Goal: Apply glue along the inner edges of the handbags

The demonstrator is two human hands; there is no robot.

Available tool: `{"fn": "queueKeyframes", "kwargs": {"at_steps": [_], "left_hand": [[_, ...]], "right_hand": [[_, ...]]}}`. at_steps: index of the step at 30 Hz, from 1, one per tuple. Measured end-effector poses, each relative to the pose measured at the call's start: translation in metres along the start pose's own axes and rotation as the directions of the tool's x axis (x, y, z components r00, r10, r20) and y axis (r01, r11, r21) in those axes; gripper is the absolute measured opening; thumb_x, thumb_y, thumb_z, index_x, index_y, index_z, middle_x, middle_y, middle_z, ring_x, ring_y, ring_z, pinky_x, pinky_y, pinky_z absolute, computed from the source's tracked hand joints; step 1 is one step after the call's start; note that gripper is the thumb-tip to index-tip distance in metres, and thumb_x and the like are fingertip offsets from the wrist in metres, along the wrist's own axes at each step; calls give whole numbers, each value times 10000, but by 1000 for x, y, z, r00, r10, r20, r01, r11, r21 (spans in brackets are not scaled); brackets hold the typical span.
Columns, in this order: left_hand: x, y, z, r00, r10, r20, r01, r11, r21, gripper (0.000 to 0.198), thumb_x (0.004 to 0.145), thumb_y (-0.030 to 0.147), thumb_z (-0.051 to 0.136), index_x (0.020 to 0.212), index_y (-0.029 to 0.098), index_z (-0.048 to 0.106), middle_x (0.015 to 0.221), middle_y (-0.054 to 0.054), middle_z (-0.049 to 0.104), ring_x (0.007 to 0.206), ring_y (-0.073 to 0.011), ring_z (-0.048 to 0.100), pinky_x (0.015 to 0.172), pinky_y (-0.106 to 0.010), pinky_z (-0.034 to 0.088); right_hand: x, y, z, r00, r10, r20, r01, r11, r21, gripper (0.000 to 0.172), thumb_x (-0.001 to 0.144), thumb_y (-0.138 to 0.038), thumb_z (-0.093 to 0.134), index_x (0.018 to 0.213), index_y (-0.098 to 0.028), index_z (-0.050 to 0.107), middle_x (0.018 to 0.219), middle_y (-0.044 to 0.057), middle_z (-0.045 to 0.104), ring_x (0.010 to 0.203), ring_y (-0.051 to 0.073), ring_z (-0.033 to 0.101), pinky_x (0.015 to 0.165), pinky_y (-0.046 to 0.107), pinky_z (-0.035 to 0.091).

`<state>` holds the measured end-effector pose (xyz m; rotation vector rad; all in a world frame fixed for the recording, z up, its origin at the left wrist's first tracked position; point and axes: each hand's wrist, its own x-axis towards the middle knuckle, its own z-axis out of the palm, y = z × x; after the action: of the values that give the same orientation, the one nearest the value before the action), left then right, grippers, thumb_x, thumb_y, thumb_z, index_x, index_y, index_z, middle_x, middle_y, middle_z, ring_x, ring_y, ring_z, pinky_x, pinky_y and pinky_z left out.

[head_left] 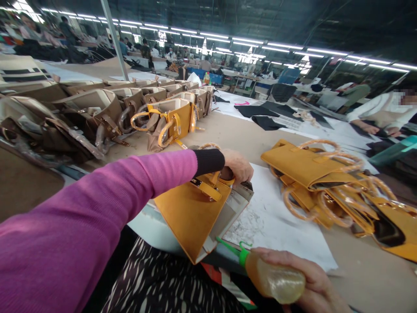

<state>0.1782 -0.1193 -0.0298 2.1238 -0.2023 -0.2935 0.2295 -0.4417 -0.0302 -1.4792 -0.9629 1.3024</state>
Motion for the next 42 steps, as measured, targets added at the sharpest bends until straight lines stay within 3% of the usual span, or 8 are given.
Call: {"fn": "queueKeyframes", "kwargs": {"at_steps": [3, 6, 13, 16, 21, 28, 35, 42], "left_hand": [[6, 3, -4, 987, -12, 161, 10, 1000, 13, 437, 451, 460, 834, 530, 143, 543, 613, -91, 588, 804, -286, 601, 768, -350, 511], [6, 6, -3, 986, -19, 165, 18, 1000, 10, 437, 480, 466, 813, 505, 160, 503, 578, -67, 562, 772, -276, 605, 756, -360, 519], [-6, 20, 3, 990, -133, 44, 132, 991, 17, 239, 531, 207, 766, 597, 127, 551, 654, -77, 586, 831, -264, 598, 782, -342, 508], [-8, 28, 2, 990, -133, 42, 131, 990, 59, 228, 593, 264, 748, 591, 130, 564, 626, -68, 588, 793, -246, 602, 723, -321, 516], [-15, 38, 4, 983, -112, -147, 122, 991, 58, 341, 709, 432, 681, 602, 121, 588, 595, -77, 597, 727, -230, 617, 658, -312, 520], [-18, 45, 3, 988, -134, -79, 139, 988, 61, 282, 665, 341, 732, 565, 126, 579, 598, -63, 610, 695, -219, 611, 654, -313, 519], [-11, 36, 0, 984, -157, 82, 166, 978, -127, 181, 542, -17, 681, 521, 111, 556, 573, -36, 591, 696, -219, 610, 675, -303, 498], [-4, 29, 0, 984, -127, 123, 132, 991, -37, 146, 605, 36, 681, 534, 88, 564, 556, -57, 594, 695, -222, 587, 650, -306, 485]], "right_hand": [[-2, -6, -19, 992, -53, -112, 42, 995, -96, 193, 747, -370, 746, 924, -299, 775, 1084, 81, 698, 593, 234, 653, 386, 257, 520], [0, -11, -38, 977, -156, -147, 129, 975, -179, 241, 732, -349, 759, 966, -294, 770, 1067, 94, 701, 581, 248, 646, 405, 290, 545], [3, -13, -46, 946, -234, -223, 186, 958, -218, 266, 716, -337, 778, 981, -325, 763, 1014, 69, 709, 497, 200, 598, 405, 278, 534], [3, -15, -41, 942, -258, -213, 193, 939, -283, 224, 771, -364, 730, 993, -344, 758, 970, 58, 716, 497, 188, 598, 445, 267, 547], [2, -20, -26, 925, -323, -202, 248, 913, -323, 215, 745, -439, 738, 925, -328, 779, 955, 87, 727, 429, 194, 584, 356, 264, 516], [-8, 4, -14, 978, -122, -169, 94, 982, -163, 248, 730, -471, 750, 947, -351, 768, 1073, 77, 701, 427, 185, 587, 347, 275, 504], [-14, 25, -14, 998, -19, -60, 13, 996, -87, 254, 760, -414, 743, 998, -327, 755, 1165, 88, 664, 577, 233, 640, 385, 286, 521], [-17, 36, -1, 1000, -26, 0, 26, 999, 34, 211, 778, -399, 730, 987, -376, 748, 1129, 58, 683, 601, 228, 645, 383, 262, 514]]}}
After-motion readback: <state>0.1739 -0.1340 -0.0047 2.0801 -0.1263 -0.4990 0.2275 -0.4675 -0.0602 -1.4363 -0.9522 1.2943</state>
